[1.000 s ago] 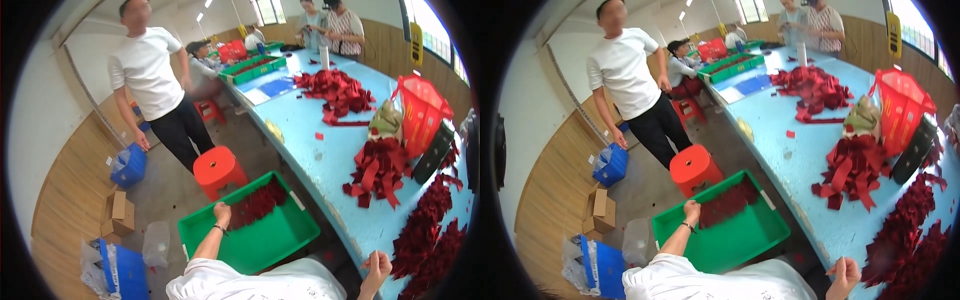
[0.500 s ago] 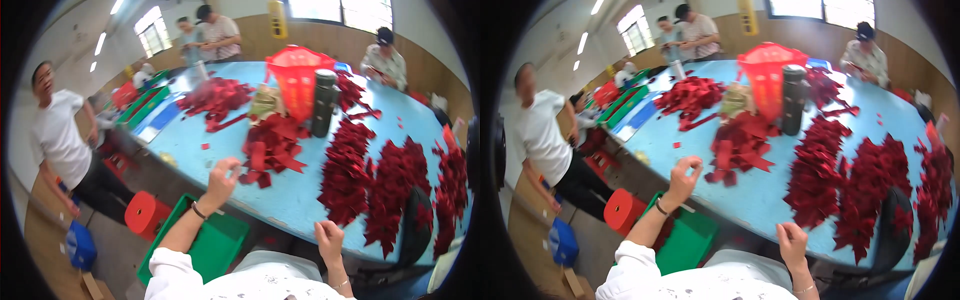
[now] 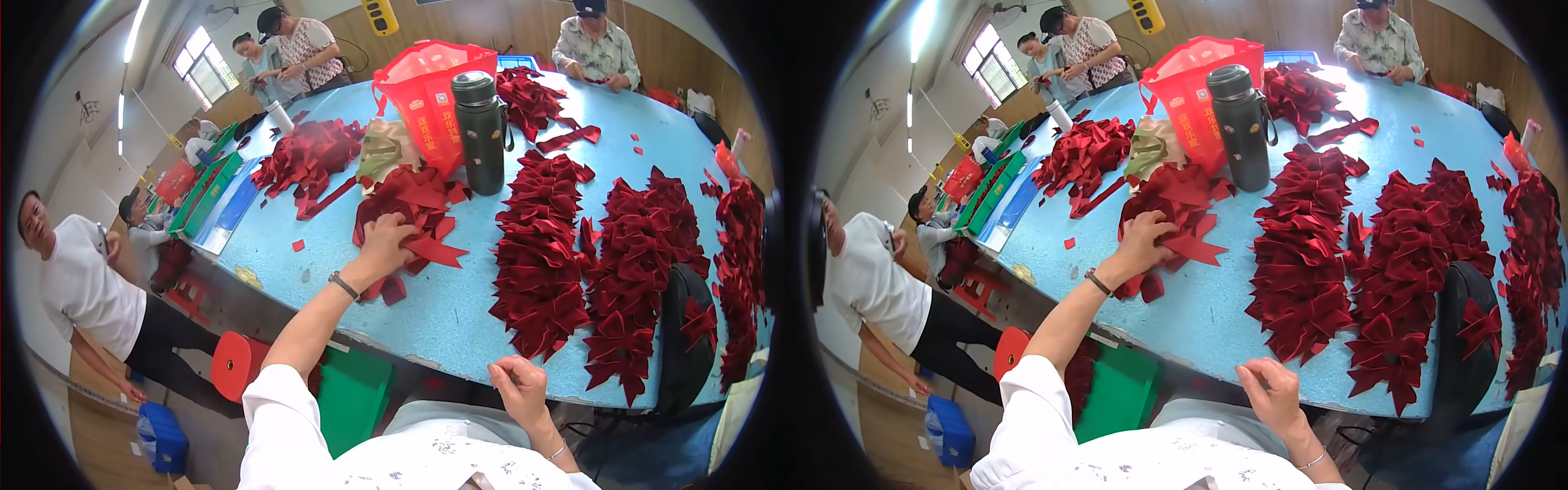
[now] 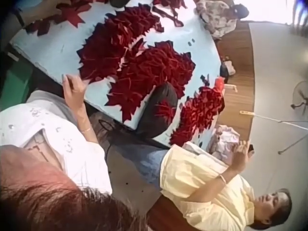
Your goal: Assembling and folding red fabric ribbon pieces into decorative shapes at a factory workbench.
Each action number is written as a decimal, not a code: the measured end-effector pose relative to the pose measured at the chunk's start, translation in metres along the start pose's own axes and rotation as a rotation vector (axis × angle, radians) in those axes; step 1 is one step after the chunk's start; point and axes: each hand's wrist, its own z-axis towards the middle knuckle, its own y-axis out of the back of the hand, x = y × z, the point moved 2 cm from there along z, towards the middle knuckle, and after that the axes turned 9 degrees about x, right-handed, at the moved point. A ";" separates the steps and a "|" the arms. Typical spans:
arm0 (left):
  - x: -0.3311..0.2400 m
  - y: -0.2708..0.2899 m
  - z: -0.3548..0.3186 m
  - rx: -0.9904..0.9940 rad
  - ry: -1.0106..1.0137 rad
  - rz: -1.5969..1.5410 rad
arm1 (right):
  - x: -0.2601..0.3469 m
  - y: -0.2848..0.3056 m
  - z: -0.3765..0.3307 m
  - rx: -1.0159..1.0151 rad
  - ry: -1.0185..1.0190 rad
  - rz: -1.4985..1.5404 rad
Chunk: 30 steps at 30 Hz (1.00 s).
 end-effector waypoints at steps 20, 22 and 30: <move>0.058 0.135 0.063 -0.610 0.609 -1.429 | -0.003 -0.009 -0.005 -0.024 0.008 -0.033; 0.073 0.153 0.065 -0.664 0.500 -1.486 | -0.001 -0.010 -0.005 -0.011 -0.066 0.001; 0.051 0.239 0.063 -0.627 0.140 -0.976 | 0.026 -0.025 0.017 -0.059 -0.031 0.076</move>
